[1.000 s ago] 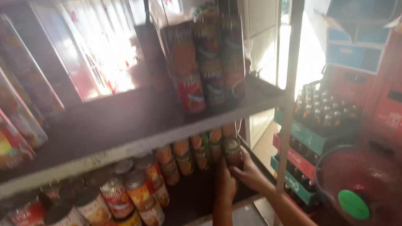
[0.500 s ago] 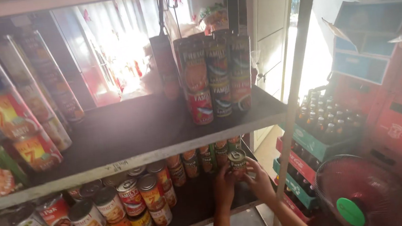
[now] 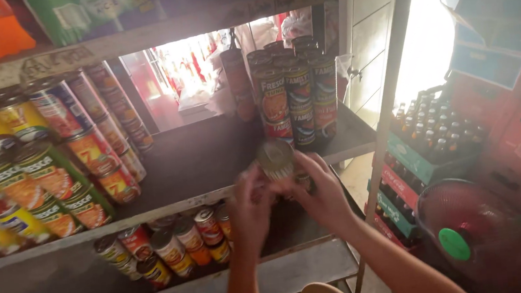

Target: Organizing and stocking canned tuna and sardine tins on store shelves.

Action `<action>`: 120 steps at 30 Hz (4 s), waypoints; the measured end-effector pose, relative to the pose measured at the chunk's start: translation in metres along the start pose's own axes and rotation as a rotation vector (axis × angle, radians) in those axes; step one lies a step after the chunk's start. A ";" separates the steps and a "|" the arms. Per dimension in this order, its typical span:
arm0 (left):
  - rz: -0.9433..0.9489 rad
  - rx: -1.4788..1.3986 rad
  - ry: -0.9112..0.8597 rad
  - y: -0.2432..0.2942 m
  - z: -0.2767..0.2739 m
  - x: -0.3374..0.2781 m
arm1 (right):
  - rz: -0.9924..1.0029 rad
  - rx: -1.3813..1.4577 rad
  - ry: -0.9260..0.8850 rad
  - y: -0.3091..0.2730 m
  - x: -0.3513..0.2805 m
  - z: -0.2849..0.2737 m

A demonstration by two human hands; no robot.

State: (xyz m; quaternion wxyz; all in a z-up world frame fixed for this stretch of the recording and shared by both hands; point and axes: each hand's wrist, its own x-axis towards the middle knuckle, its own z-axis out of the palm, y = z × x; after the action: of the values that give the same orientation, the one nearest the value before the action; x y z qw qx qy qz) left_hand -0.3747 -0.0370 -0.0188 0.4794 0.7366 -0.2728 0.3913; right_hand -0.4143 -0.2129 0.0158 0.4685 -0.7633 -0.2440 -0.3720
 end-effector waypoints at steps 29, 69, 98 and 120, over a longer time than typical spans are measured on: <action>-0.320 -0.154 -0.229 -0.086 0.165 -0.129 | 0.367 0.182 0.080 0.208 -0.129 0.031; -0.358 -0.363 0.111 -0.174 0.293 -0.120 | 0.231 0.397 0.211 0.314 -0.094 0.044; -0.143 -0.464 0.113 -0.066 -0.006 0.109 | -0.023 0.118 -0.001 0.051 0.121 0.083; -0.390 0.392 -0.481 -0.141 -0.021 0.130 | 0.036 -0.121 -0.096 0.105 0.087 0.123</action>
State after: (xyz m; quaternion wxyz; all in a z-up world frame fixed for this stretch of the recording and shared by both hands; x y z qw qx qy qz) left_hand -0.2014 0.0344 0.0256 0.3168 0.9236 -0.1522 0.1531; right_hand -0.2447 -0.1475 -0.0063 0.4159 -0.8115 -0.2294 -0.3403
